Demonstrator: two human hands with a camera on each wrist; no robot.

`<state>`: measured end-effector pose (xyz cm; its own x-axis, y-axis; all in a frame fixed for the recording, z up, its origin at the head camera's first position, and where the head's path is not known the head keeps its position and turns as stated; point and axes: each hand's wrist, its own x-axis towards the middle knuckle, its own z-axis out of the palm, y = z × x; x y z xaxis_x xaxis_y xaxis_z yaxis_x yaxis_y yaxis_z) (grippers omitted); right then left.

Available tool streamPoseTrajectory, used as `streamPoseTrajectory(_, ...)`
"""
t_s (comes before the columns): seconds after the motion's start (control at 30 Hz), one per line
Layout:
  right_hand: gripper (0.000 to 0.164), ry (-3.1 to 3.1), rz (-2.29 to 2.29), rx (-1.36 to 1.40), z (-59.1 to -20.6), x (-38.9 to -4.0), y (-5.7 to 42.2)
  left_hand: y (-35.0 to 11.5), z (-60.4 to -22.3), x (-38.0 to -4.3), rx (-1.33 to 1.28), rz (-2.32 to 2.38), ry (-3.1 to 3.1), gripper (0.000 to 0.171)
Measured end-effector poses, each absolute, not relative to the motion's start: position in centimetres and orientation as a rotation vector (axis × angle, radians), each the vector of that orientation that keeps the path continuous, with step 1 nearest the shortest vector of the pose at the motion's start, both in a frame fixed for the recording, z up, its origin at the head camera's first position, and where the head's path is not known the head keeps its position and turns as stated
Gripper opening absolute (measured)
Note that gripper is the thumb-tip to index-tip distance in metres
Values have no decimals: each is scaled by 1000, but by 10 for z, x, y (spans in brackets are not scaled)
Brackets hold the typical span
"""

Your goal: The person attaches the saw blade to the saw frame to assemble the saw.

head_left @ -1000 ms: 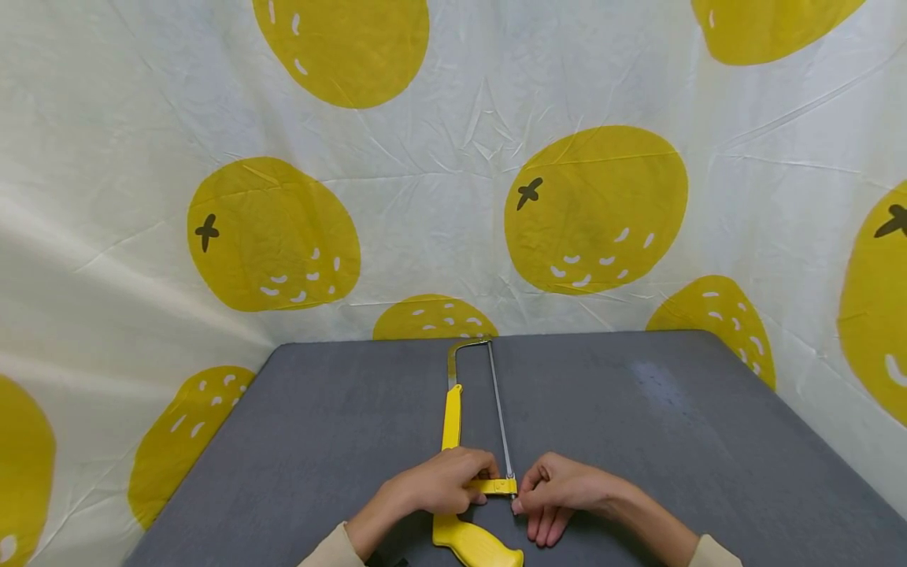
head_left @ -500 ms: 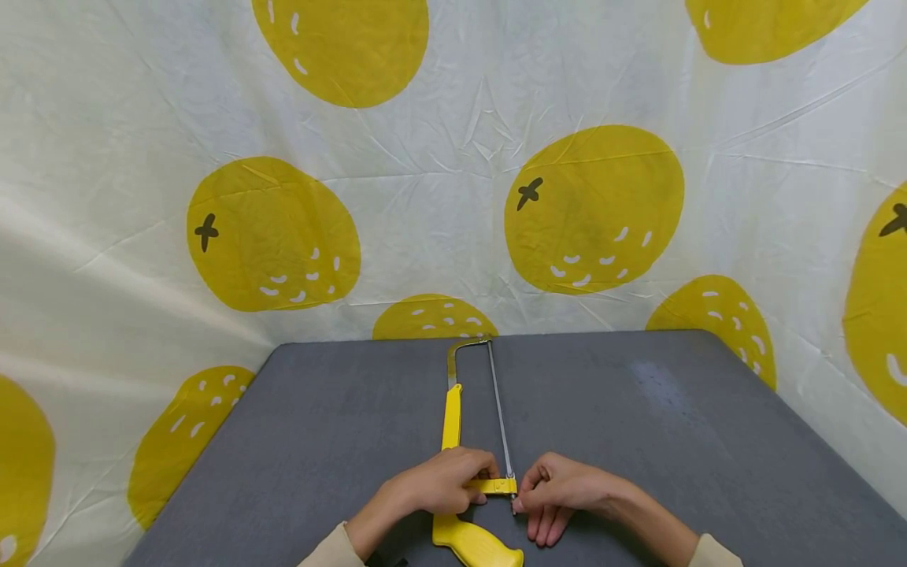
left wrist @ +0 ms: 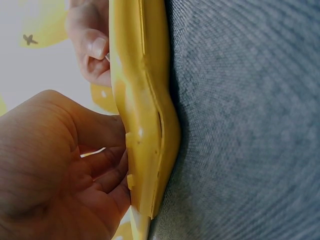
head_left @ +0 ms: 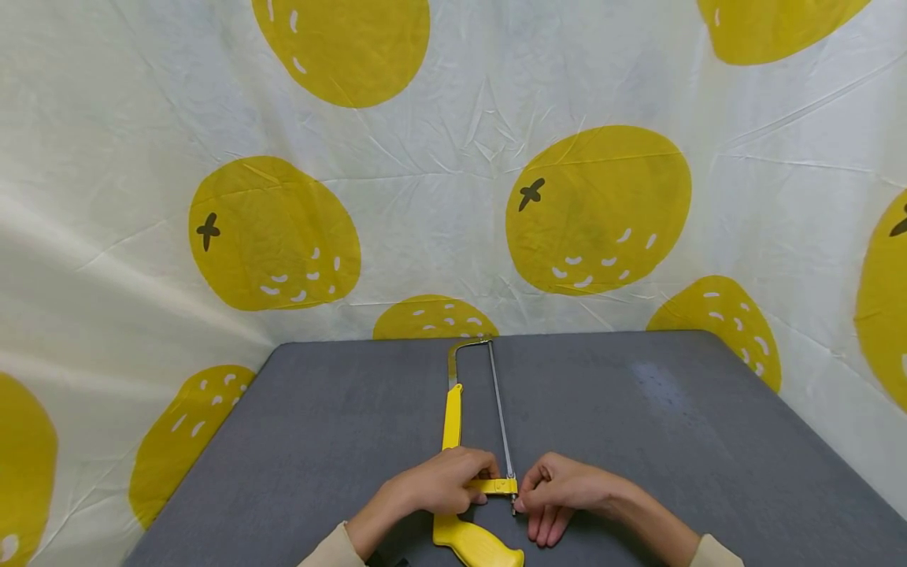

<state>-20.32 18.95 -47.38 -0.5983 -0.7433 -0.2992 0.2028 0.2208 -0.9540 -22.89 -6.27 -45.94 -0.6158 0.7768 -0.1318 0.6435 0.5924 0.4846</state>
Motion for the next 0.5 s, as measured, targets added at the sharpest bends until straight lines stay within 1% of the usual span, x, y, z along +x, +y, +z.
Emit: streamPoseTrajectory(0.5,23,1704,-1471,-491,-470,-202,189,-63,-457,-227,1162,535,2509,21)
